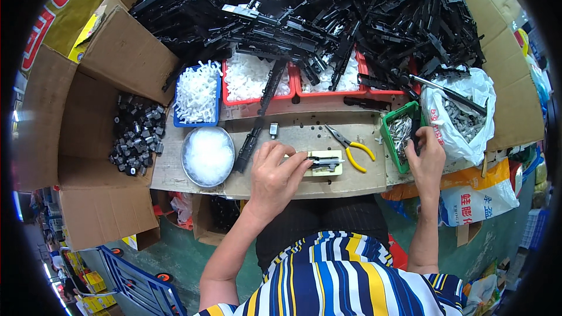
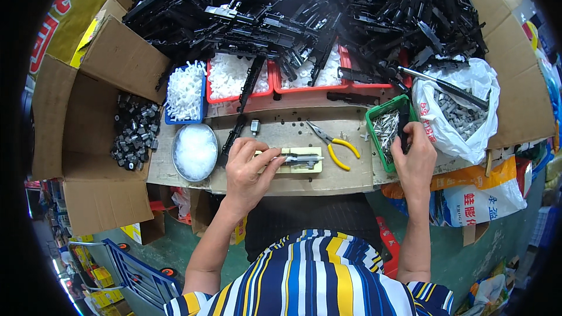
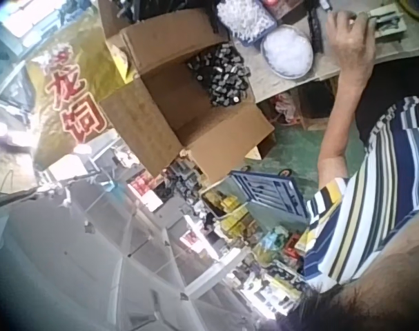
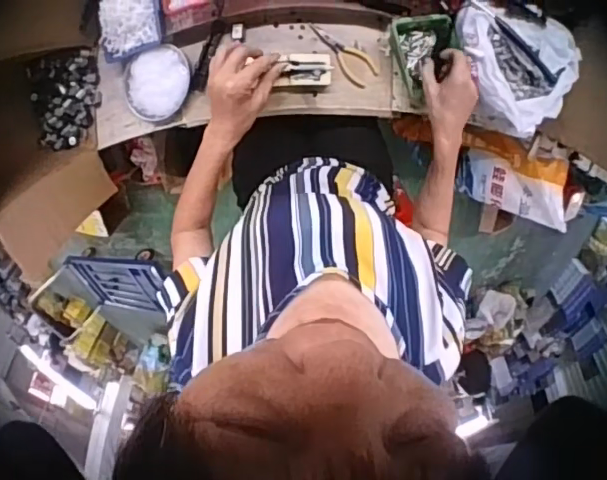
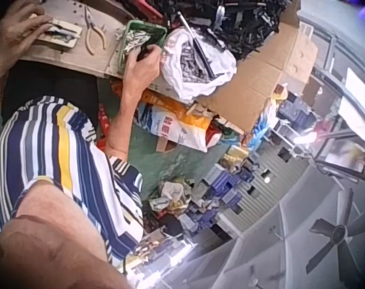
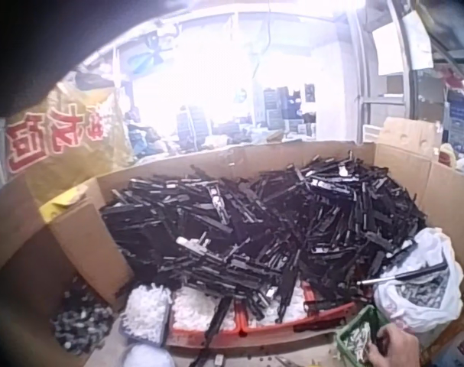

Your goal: The person assembles small lock mechanisms at a workbench. They pick up black lock bodies and white pins, insert the pins into the lock bodies, and use pliers to press and secure the components. The person handles the parts one at a time, repeatedly picking, inserting, and pressing them into place.

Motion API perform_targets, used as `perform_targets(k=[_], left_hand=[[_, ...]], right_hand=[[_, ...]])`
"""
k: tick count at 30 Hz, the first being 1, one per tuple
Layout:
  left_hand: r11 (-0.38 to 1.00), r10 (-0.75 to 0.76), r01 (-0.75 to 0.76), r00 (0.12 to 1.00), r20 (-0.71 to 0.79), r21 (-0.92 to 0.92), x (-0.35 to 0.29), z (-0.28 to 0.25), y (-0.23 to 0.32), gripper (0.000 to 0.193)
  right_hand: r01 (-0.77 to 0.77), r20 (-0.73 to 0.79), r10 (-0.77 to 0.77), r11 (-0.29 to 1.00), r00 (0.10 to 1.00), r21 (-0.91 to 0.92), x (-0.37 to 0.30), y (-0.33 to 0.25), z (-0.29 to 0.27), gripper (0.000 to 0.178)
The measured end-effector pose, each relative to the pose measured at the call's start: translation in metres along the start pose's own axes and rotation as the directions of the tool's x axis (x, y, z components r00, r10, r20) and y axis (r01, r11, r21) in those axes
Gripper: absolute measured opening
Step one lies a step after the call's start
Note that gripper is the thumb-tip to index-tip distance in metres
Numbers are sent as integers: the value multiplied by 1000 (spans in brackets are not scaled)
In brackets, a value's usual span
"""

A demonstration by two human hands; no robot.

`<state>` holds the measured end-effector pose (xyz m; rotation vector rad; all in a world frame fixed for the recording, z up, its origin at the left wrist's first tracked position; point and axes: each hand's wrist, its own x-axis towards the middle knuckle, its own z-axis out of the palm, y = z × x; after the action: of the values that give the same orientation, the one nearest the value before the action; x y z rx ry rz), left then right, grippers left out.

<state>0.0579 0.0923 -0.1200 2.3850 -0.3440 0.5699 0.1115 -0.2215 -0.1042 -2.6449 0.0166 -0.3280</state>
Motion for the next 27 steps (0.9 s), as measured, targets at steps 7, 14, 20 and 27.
perform_targets(k=[7, 14, 20, 27], left_hand=[[714, -323, 376, 925, 199, -591, 12, 0, 20, 43], [215, -492, 553, 773, 400, -805, -2, 5, 13, 21], [365, -637, 587, 724, 266, -723, -14, -3, 12, 17], [782, -562, 486, 820, -107, -390, -26, -24, -4, 16]], right_hand=[[-148, 470, -264, 725, 843, 673, -16, -49, -15, 33], [91, 399, -443, 752, 803, 653, -20, -86, 9, 39], [489, 212, -602, 769, 770, 411, -24, -92, 24, 38], [429, 221, -615, 723, 757, 541, -22, -92, 68, 34]])
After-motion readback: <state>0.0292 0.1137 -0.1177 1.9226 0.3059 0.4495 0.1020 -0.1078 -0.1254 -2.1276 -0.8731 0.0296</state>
